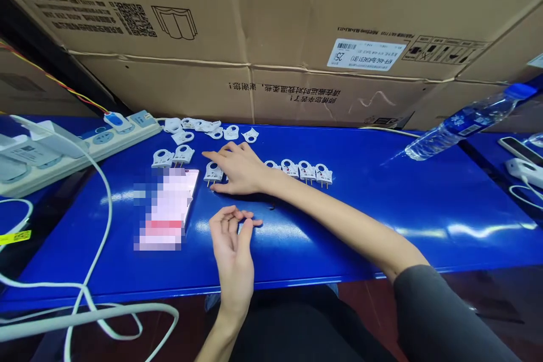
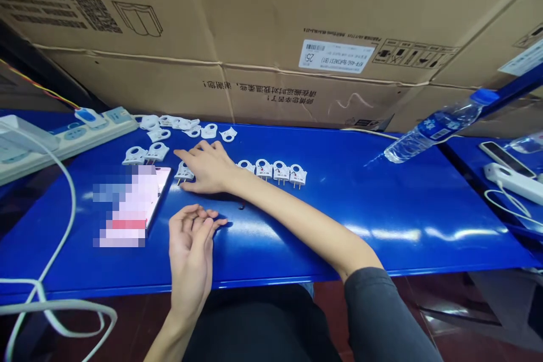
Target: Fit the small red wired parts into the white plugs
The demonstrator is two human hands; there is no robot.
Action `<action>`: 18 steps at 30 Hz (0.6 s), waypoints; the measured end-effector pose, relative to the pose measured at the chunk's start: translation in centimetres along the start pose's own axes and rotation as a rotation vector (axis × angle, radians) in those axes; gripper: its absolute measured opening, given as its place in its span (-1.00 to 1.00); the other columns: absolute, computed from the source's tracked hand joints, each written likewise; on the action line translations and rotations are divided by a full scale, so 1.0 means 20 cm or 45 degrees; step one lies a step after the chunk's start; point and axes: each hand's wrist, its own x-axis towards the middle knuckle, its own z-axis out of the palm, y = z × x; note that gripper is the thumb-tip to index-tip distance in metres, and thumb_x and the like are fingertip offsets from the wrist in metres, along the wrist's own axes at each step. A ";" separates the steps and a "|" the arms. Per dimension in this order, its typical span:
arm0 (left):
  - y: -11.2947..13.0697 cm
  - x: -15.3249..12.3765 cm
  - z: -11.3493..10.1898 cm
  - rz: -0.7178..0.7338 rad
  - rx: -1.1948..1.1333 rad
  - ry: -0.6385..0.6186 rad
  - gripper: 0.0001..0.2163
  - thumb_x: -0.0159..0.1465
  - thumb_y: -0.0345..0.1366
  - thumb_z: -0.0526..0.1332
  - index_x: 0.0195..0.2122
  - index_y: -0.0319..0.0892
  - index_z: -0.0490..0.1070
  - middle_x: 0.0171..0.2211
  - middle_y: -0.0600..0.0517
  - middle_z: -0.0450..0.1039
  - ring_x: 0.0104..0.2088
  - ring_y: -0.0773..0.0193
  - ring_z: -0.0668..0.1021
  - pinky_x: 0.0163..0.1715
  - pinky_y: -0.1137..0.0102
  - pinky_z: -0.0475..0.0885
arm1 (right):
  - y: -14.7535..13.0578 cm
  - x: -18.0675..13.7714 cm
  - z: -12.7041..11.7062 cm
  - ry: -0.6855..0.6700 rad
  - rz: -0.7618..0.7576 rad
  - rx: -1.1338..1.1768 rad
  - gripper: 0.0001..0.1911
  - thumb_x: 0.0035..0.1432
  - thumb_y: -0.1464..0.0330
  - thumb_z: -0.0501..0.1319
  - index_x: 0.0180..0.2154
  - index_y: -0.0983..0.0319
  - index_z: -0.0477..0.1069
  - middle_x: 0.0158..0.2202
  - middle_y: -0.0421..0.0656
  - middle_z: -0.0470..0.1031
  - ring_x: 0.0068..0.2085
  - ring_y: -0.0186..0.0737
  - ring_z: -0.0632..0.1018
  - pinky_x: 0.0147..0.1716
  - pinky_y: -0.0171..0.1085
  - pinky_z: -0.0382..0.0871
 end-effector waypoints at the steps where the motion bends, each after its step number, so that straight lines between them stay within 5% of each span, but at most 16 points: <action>1: 0.00 0.00 0.00 0.004 0.001 0.004 -0.71 0.31 -0.18 0.36 0.00 -0.02 0.36 -0.16 0.10 0.39 -0.15 0.32 0.58 -0.02 0.32 0.55 | 0.00 0.01 0.00 -0.006 -0.011 -0.007 -0.25 0.35 0.10 0.27 0.39 0.33 0.17 0.20 0.13 0.51 0.23 0.18 0.39 0.13 0.14 0.28; 7: 0.00 0.01 0.01 0.011 0.003 -0.002 -0.71 0.31 -0.18 0.35 0.01 -0.01 0.36 -0.16 0.10 0.38 -0.14 0.30 0.58 -0.04 0.31 0.55 | -0.01 0.00 -0.02 -0.037 -0.061 -0.045 -0.29 0.37 0.13 0.26 0.39 0.31 0.17 0.17 0.09 0.53 0.20 0.16 0.41 0.10 0.11 0.27; 13: 0.02 0.00 0.02 -0.006 -0.022 0.037 -0.70 0.31 -0.15 0.35 0.02 -0.01 0.37 -0.12 0.07 0.36 -0.05 0.24 0.54 -0.05 0.32 0.56 | 0.02 -0.10 -0.18 0.060 -0.119 -0.019 -0.36 0.39 0.27 0.21 0.40 0.28 0.14 0.12 0.02 0.58 0.22 0.11 0.42 0.14 0.08 0.24; 18: 0.02 0.00 0.02 -0.007 -0.036 0.054 -0.69 0.28 -0.15 0.38 -0.01 -0.03 0.39 -0.15 0.07 0.36 -0.12 0.27 0.54 -0.12 0.37 0.55 | 0.04 -0.19 -0.22 0.052 -0.071 0.014 -0.27 0.36 0.17 0.29 0.41 0.29 0.15 0.20 0.04 0.52 0.23 0.11 0.42 0.17 0.06 0.27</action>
